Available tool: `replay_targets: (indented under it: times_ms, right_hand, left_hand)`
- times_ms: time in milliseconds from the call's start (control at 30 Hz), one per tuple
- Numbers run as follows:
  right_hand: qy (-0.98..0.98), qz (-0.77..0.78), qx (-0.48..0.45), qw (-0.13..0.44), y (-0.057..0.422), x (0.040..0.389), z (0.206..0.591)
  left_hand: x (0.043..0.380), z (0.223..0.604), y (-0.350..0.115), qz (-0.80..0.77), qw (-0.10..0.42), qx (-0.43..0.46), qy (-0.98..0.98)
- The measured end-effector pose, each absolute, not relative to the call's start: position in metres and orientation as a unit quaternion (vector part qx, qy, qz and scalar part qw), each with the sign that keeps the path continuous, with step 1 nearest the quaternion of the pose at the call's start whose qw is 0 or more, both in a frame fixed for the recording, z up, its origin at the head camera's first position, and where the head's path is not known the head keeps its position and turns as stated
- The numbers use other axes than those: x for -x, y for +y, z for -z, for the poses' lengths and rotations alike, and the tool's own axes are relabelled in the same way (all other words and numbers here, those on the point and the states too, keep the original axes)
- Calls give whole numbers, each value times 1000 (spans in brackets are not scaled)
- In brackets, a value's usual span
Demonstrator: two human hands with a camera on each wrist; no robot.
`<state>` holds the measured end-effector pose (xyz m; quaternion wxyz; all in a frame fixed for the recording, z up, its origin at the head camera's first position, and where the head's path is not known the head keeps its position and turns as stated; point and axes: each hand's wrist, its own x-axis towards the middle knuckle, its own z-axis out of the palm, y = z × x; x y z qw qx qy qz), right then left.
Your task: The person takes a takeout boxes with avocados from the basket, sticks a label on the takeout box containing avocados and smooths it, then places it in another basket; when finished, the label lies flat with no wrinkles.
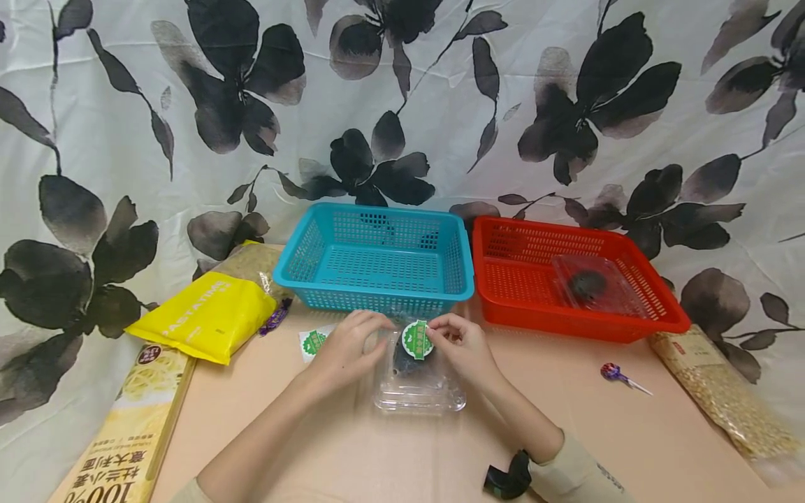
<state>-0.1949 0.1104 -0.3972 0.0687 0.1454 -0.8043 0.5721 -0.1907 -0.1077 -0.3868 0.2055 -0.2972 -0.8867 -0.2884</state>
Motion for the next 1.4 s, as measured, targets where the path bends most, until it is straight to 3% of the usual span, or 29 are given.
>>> replay_targets:
  times_ms: [400,767,1400]
  right_hand:
    - [-884,-408,-165,156,109,196,402]
    - [-877,-384,-173,230,104,195,410]
    - [-890,-349,-185,228,103,196,411]
  left_hand:
    - [194,398,-99,271,205,362,-868]
    - [192,408,-101,226,202,398,-866]
    - [191,410,-100,176,208,422,-865]
